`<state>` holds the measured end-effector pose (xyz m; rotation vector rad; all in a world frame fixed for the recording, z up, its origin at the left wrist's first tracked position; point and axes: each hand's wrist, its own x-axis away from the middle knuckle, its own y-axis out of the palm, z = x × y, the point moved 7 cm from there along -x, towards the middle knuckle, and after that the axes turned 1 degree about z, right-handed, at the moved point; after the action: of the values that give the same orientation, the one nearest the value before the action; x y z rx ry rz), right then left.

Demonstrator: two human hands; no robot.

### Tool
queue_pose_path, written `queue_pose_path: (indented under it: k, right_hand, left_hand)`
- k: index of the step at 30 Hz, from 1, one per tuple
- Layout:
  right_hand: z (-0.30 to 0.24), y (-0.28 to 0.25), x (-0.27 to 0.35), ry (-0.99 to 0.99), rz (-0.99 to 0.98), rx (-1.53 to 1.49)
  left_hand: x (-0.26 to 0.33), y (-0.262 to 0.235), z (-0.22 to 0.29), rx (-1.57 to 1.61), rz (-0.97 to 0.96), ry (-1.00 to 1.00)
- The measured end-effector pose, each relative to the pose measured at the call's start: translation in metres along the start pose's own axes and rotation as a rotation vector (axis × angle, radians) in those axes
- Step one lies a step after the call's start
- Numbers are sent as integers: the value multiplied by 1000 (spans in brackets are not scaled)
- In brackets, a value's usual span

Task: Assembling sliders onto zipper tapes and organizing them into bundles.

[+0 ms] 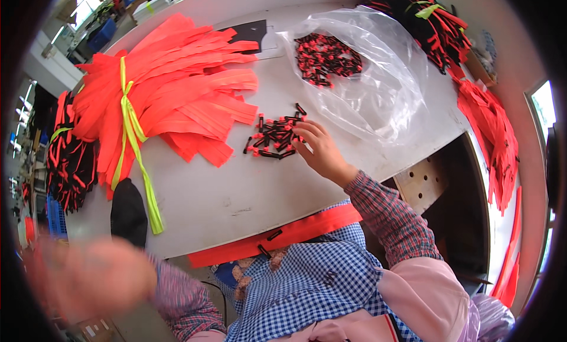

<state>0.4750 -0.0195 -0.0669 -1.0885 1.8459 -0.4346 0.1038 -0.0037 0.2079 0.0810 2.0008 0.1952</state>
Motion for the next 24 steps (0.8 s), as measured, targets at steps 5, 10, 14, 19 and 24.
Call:
queue_pose_path:
  k: [5,10,14,19,24]
  right_hand:
    - [-29,-22,27,-2,-7,-36]
    - [-48,-26,45,45,-7,-101]
    - [-55,-29,56,40,-46,-82]
    - [-72,-26,53,52,-74,-170]
    - [-82,3,35,534,-314,-735]
  left_hand:
    - [99,176,169,1164,-682,-276]
    - [195,272,233,942,-999,-157]
    - [210,294,254,835,-1258,-71]
    - [174,278,236,974,-1121,-32]
    - [134,192,185,1355,-956,-361]
